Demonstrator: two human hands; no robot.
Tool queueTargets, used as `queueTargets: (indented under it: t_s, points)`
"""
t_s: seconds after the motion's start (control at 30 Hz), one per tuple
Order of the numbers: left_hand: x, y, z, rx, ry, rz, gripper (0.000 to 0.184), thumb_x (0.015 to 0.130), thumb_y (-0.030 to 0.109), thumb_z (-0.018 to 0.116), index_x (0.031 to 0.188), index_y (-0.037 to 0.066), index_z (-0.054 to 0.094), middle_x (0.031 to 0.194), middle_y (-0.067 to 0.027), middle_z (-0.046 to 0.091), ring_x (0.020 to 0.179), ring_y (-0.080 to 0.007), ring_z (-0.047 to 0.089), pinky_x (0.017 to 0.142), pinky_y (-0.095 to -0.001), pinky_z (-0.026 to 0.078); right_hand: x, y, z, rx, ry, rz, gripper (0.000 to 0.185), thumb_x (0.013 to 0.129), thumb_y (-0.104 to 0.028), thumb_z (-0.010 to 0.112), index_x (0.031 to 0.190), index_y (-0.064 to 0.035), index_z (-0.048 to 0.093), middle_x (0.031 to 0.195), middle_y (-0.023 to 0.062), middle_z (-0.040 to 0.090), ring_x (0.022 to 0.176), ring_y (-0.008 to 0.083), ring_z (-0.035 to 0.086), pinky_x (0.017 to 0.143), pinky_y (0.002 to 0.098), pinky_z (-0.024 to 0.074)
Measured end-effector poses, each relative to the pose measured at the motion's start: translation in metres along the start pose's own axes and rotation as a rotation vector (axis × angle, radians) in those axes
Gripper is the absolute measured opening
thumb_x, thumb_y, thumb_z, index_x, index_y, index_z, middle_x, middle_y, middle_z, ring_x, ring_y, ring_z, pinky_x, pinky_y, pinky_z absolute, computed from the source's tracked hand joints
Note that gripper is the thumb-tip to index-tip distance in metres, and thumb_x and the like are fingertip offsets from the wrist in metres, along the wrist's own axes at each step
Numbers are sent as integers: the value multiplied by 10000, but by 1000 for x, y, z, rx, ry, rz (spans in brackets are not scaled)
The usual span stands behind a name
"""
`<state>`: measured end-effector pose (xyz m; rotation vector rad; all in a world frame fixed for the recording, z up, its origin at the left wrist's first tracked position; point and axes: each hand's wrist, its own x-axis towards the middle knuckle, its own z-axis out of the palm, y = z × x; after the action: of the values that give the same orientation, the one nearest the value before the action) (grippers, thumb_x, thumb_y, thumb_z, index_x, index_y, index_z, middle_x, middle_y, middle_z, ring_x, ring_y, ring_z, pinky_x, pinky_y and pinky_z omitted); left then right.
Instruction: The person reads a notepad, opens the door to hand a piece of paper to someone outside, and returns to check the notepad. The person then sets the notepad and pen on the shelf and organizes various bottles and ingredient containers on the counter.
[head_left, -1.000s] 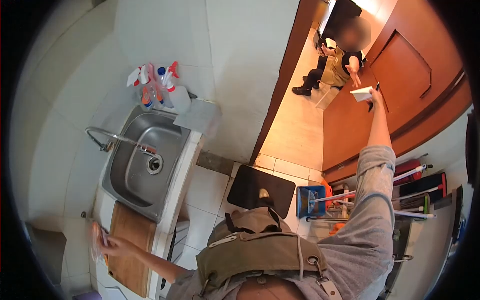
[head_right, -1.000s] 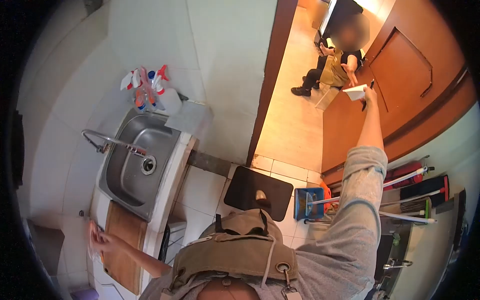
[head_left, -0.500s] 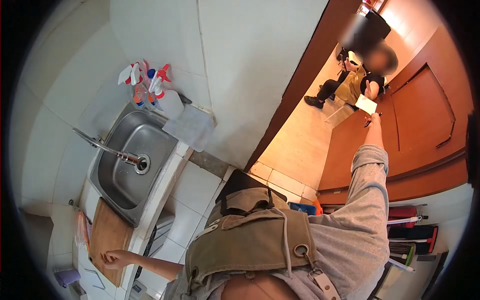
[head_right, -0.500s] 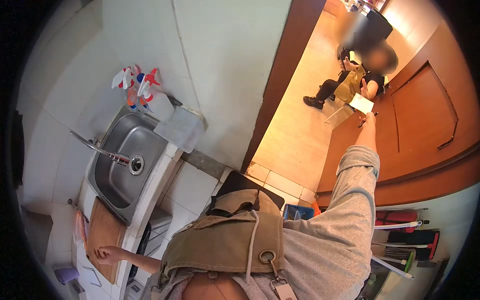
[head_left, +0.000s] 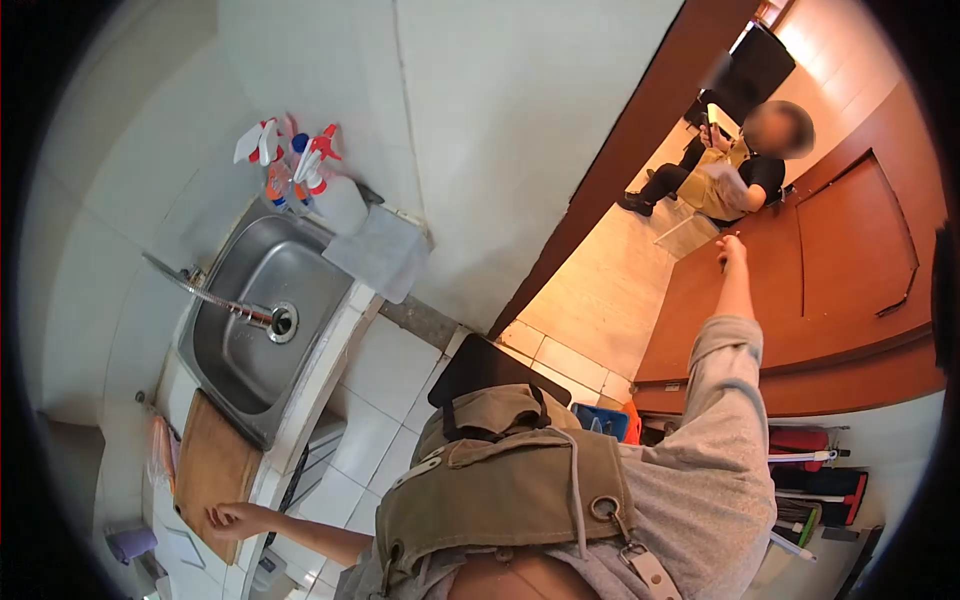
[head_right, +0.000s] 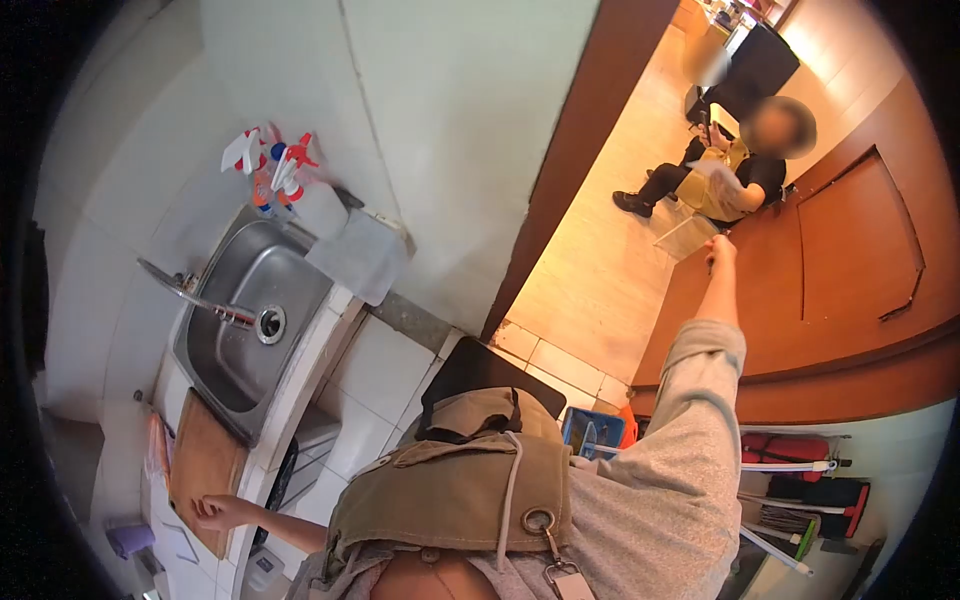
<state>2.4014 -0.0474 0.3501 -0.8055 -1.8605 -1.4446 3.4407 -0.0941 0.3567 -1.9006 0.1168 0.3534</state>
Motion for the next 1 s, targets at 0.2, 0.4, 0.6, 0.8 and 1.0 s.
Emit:
queueTargets:
  t_s: [0.2,0.4,0.6,0.8,1.0]
  points:
    - [-23,-30,-26,7,-110,-63,279,876,122,600,1119,-11,564,1060,-144,628,894,-241,612,754,-319,498,-64,277,127,-1107,-741,-562,332,920,-294,445,1058,-22,576,1044,195,616,866,308,603,696,437,478]
    - [-1,21,-143,136,-84,22,285,778,-42,585,1050,42,588,1098,-116,570,969,-225,597,699,-286,525,-355,442,191,-1271,-1743,-1067,317,921,-329,491,914,-25,580,786,174,609,706,277,609,634,420,468]
    - [20,7,-360,429,212,-121,351,723,-116,540,1028,51,583,1026,-92,556,819,-183,593,675,-266,492,-629,379,186,-1055,-2506,-921,308,899,-286,553,887,22,557,721,192,572,638,266,527,617,382,424]
    - [-17,-106,-529,614,750,-291,228,803,-60,551,1025,-11,567,997,-83,614,865,-176,589,757,-290,490,-636,474,222,-1366,-2361,-1338,351,800,-315,621,1000,-28,645,851,225,640,871,393,617,779,406,486]
    - [17,-200,-547,517,576,-445,249,849,-46,520,1093,2,535,989,-68,583,890,-141,569,756,-252,464,-662,555,227,-1423,-2064,-1184,316,816,-270,594,915,29,622,800,208,635,746,278,613,685,416,461]
